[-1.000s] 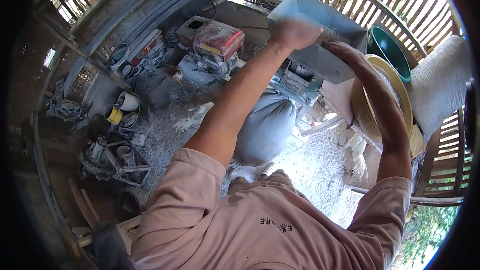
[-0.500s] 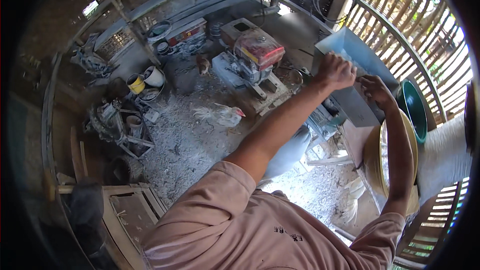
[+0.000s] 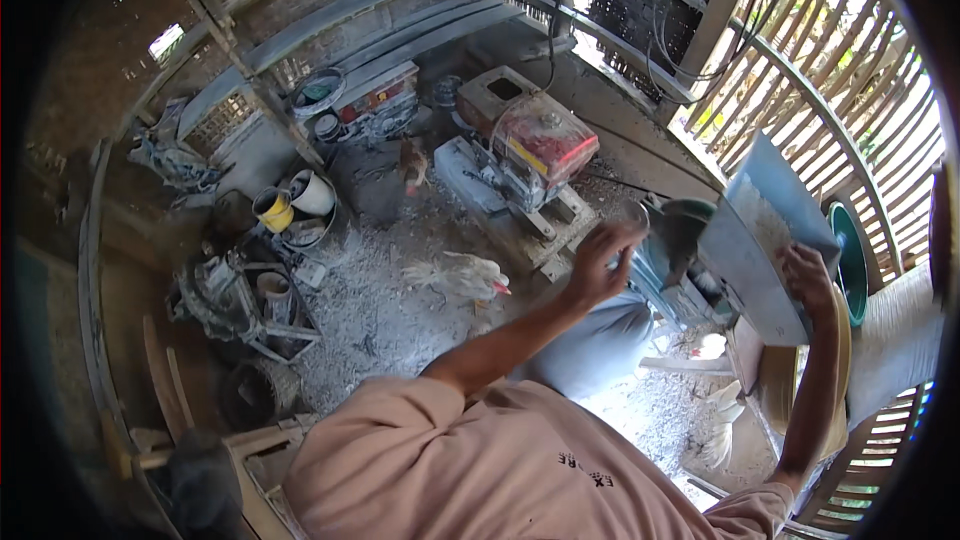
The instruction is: The person pours rice from a bowl into the hopper of a milling machine, uses their hands to push the rice through, and moves a bowl on a wooden bench.
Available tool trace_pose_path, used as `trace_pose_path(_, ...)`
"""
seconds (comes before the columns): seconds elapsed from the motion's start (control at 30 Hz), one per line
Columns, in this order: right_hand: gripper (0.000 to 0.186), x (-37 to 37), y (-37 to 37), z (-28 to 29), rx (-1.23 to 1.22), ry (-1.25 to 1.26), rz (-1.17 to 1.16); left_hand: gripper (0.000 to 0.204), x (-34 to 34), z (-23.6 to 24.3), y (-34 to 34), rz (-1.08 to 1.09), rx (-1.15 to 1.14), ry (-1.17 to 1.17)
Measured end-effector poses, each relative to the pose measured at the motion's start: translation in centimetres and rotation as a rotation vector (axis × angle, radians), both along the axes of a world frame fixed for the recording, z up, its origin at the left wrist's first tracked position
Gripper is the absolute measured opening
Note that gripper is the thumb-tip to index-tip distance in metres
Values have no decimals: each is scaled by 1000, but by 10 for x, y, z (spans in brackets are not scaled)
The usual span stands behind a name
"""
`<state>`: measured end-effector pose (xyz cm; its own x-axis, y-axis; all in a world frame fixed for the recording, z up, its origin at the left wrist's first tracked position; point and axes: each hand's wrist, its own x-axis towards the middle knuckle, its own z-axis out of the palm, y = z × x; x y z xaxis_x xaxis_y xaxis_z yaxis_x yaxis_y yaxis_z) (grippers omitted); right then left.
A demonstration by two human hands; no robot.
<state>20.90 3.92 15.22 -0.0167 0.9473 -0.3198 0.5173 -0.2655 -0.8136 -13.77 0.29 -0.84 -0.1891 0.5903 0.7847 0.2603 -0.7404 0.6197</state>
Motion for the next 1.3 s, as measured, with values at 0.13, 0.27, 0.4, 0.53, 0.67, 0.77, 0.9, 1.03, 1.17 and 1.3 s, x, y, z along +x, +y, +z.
trace_pose_path(0.13,23,-14,-9,10,21,-68,-181,21,-86,-125,-38,27,-376,202)
trace_pose_path(0.27,29,0,-17,4,117,-101,-321,23,-179,-197,-60,73,-665,382)
trace_pose_path(0.4,27,-22,-17,20,71,-196,-418,29,-239,-234,-51,195,-902,500)
trace_pose_path(0.53,25,26,-30,-10,890,-533,-178,32,-274,-265,-36,254,-1127,577)
trace_pose_path(0.67,27,-40,-56,11,891,-318,-114,31,-299,-273,-45,142,-1491,546)
trace_pose_path(0.77,27,-142,-64,-29,489,1078,-133,31,-312,-293,-75,167,-1637,564)
trace_pose_path(0.9,19,-269,-46,-150,-242,1644,-7,33,-322,-324,-119,143,-1691,546)
trace_pose_path(1.03,33,-366,0,-321,-913,1418,-490,34,-330,-372,-175,127,-1771,479)
trace_pose_path(1.17,32,-410,30,-531,-1164,1394,-626,32,-327,-373,-224,254,-1728,235)
trace_pose_path(1.3,29,-472,90,-643,-1025,962,-843,30,-336,-411,-317,295,-1760,163)
